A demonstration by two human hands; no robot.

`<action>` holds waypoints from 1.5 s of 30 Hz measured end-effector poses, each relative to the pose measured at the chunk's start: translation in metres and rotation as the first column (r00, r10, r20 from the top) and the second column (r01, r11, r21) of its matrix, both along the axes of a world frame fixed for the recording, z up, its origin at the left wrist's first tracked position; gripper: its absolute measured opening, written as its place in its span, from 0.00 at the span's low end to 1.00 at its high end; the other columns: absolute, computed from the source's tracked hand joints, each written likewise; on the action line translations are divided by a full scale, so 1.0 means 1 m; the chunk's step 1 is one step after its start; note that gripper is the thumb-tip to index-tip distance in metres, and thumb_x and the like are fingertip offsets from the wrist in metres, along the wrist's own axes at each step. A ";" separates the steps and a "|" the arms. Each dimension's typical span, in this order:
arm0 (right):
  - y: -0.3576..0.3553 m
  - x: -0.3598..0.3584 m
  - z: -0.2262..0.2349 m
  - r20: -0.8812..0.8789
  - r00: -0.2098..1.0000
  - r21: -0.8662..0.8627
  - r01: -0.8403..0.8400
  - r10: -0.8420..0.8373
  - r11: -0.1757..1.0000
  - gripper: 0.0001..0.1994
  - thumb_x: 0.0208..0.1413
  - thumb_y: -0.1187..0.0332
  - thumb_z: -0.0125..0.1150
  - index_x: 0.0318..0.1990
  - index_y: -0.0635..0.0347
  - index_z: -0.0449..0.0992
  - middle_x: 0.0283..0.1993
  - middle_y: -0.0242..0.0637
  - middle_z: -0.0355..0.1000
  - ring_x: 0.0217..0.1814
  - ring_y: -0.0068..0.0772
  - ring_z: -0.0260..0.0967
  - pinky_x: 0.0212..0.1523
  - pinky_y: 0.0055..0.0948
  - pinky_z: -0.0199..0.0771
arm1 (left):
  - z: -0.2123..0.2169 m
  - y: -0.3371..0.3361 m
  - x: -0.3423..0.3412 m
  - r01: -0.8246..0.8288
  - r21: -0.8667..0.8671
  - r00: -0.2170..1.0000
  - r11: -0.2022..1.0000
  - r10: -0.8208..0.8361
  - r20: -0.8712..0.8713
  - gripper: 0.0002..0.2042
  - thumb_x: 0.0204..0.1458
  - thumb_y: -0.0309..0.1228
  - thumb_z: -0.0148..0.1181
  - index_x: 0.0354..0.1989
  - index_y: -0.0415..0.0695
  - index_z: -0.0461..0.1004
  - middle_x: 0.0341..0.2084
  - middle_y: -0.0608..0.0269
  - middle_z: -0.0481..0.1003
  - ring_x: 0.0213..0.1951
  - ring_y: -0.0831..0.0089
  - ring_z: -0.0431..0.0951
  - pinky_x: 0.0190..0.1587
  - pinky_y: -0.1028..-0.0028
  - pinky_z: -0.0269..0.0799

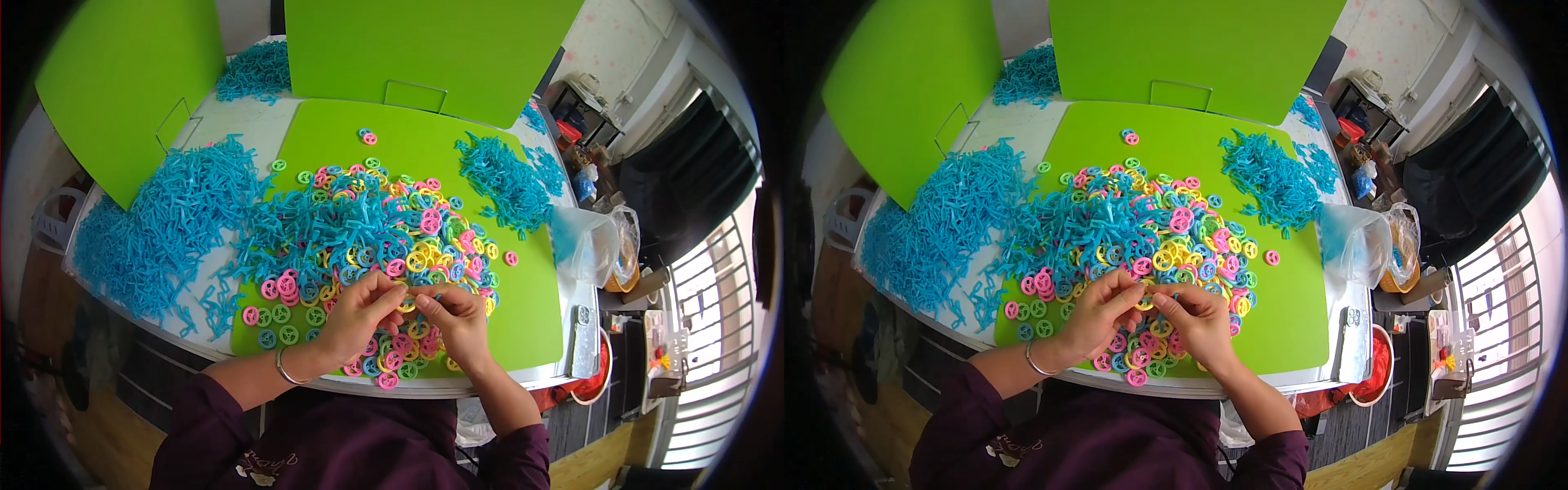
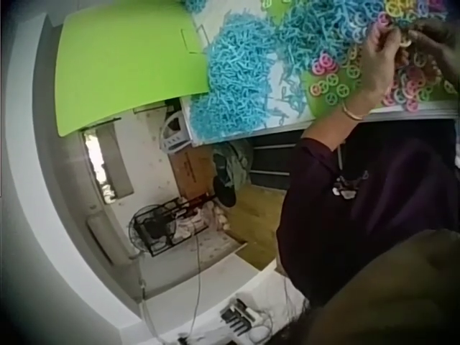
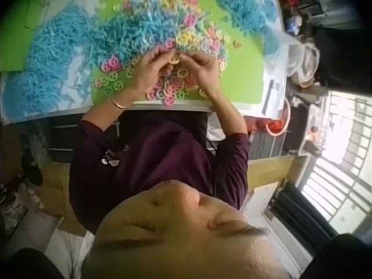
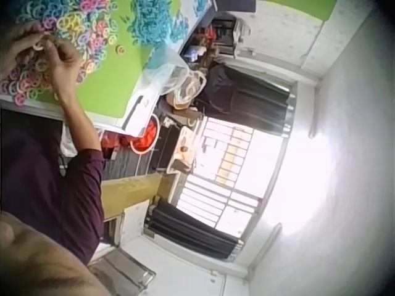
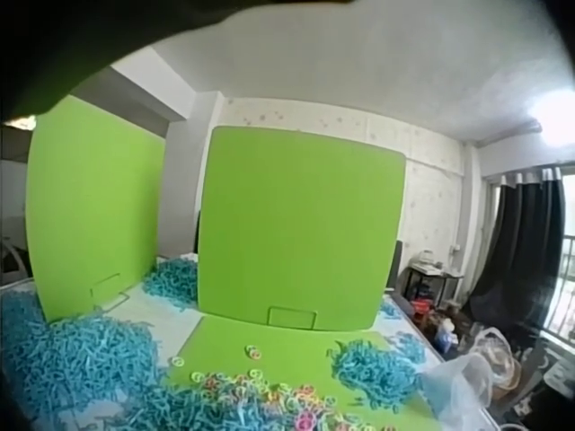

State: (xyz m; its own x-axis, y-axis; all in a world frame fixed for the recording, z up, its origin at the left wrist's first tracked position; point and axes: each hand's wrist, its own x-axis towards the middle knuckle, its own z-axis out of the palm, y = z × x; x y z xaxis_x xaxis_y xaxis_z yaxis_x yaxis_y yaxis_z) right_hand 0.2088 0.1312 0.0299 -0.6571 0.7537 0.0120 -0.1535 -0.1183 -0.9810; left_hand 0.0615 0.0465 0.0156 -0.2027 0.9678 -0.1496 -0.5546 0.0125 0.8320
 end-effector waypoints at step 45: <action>0.012 0.003 0.002 -0.217 0.957 -0.403 -0.270 0.195 0.874 0.13 0.62 0.70 0.52 0.53 0.63 0.69 0.31 0.39 0.73 0.35 0.31 0.73 0.41 0.35 0.76 | 0.001 0.008 -0.006 0.086 0.343 0.715 0.935 0.182 -0.675 0.10 0.63 0.32 0.50 0.35 0.39 0.73 0.23 0.67 0.75 0.23 0.84 0.72 0.25 0.81 0.68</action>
